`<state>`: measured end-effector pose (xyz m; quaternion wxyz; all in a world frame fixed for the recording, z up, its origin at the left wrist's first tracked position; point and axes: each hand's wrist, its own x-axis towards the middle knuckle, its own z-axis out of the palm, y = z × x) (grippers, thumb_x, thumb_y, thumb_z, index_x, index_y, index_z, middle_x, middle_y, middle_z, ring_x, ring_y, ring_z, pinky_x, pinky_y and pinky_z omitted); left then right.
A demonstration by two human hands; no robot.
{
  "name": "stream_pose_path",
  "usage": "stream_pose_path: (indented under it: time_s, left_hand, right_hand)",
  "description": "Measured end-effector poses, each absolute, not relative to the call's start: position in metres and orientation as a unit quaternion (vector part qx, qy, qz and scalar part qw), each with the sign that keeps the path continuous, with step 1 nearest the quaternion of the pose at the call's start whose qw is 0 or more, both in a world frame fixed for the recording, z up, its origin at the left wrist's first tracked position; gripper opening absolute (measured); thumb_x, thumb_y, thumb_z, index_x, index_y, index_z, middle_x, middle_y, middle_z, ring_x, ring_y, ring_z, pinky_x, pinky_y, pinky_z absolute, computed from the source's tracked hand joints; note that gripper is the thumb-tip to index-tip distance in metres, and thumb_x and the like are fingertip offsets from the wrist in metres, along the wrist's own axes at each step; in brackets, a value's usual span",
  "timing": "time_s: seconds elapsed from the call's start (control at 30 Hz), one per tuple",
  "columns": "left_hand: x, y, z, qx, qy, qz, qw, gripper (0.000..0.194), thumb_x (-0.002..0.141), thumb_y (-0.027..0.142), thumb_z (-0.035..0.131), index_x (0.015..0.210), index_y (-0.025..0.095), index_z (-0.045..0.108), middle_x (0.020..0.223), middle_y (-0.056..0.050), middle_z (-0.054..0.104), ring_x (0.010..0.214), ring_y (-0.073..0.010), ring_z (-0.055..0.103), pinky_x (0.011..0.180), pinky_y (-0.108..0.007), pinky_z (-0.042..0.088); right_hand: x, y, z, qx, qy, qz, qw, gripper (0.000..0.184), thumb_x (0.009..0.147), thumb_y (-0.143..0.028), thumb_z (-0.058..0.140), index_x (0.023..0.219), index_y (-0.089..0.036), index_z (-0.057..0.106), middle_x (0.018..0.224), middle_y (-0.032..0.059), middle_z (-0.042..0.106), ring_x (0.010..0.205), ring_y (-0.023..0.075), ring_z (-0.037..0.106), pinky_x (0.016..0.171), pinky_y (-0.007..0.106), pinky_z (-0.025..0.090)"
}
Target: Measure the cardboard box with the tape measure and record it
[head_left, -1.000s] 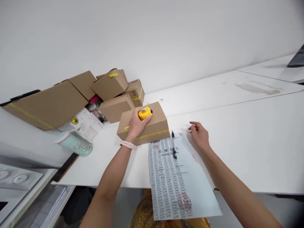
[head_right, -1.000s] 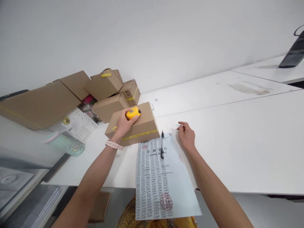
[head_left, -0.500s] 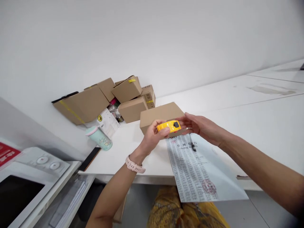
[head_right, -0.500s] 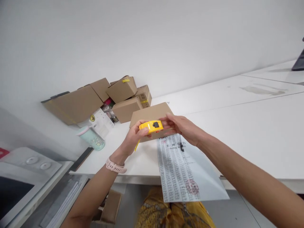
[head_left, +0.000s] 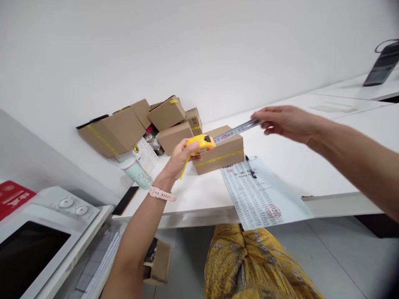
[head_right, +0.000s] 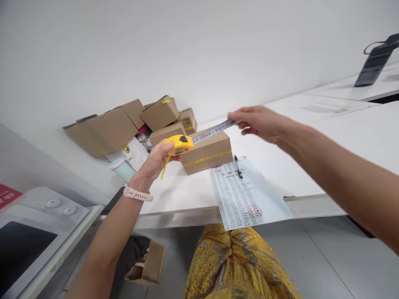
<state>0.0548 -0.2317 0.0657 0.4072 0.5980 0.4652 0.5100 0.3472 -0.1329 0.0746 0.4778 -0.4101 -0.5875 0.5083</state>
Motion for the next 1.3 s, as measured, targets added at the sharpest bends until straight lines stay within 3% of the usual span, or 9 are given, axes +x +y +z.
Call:
stream_pose_path:
  time_s: [0.13,0.23,0.37,0.57,0.87,1.1,1.3]
  left_hand:
    - [0.001,-0.210,0.079,0.539,0.497,0.557,0.392,0.046,0.074,0.046,0.077,0.106,0.014,0.070,0.111,-0.013,0.072,0.095,-0.0249,0.067,0.070,-0.031,0.055]
    - [-0.041,-0.189,0.076,0.481,0.524,0.592,0.378,0.041,0.075,0.045,0.074,0.103,0.015,0.070,0.100,-0.010,0.074,0.078,-0.0183,0.065,0.065,-0.028,0.054]
    - [-0.083,-0.160,0.053,0.411,0.556,0.623,0.366,0.034,0.077,0.044,0.073,0.094,0.015,0.068,0.083,-0.006,0.072,0.059,-0.0128,0.059,0.060,-0.026,0.053]
    - [-0.098,-0.119,0.007,0.334,0.584,0.644,0.365,0.037,0.077,0.047,0.075,0.091,0.015,0.066,0.074,-0.004,0.069,0.051,-0.0108,0.057,0.057,-0.025,0.052]
    - [-0.069,-0.084,-0.018,0.331,0.574,0.651,0.371,0.045,0.070,0.047,0.084,0.097,0.016,0.066,0.078,-0.004,0.071,0.054,-0.0115,0.062,0.057,-0.024,0.053]
    - [-0.043,-0.078,-0.029,0.309,0.546,0.683,0.374,0.044,0.070,0.048,0.085,0.091,0.016,0.063,0.086,-0.006,0.073,0.074,-0.0179,0.072,0.072,-0.030,0.058]
    - [-0.049,-0.074,-0.031,0.253,0.531,0.723,0.362,0.041,0.073,0.044,0.082,0.097,0.018,0.060,0.083,-0.004,0.072,0.073,-0.0196,0.073,0.073,-0.036,0.061]
  right_hand:
    - [0.398,-0.082,0.088,-0.447,-0.502,0.461,0.579,0.018,0.094,-0.009,0.060,0.077,-0.011,0.060,0.071,-0.0039,0.051,0.062,0.0019,0.043,0.062,0.023,0.038]
    - [0.420,-0.036,0.081,-0.482,-0.444,0.456,0.602,0.030,0.095,-0.008,0.058,0.067,-0.016,0.051,0.065,-0.0051,0.044,0.061,0.0037,0.039,0.060,0.028,0.035]
    - [0.407,0.019,0.047,-0.513,-0.411,0.480,0.581,0.037,0.093,-0.005,0.059,0.060,-0.019,0.051,0.060,-0.0024,0.046,0.055,0.0071,0.035,0.057,0.031,0.037]
    - [0.332,0.065,-0.013,-0.517,-0.446,0.512,0.521,0.034,0.079,-0.011,0.076,0.056,-0.020,0.053,0.054,-0.0004,0.050,0.050,0.0108,0.042,0.047,0.029,0.044]
    - [0.280,0.090,-0.042,-0.531,-0.514,0.476,0.477,0.025,0.065,-0.029,0.082,0.059,-0.020,0.059,0.058,0.0044,0.061,0.059,0.0173,0.057,0.052,0.031,0.052]
    - [0.266,0.070,-0.058,-0.543,-0.548,0.478,0.419,0.026,0.072,-0.045,0.074,0.075,-0.020,0.066,0.076,0.0103,0.072,0.068,0.0245,0.065,0.056,0.034,0.049]
    - [0.266,0.067,-0.055,-0.577,-0.543,0.478,0.380,0.029,0.079,-0.048,0.068,0.083,-0.019,0.069,0.089,0.0139,0.074,0.076,0.0284,0.068,0.062,0.037,0.050]
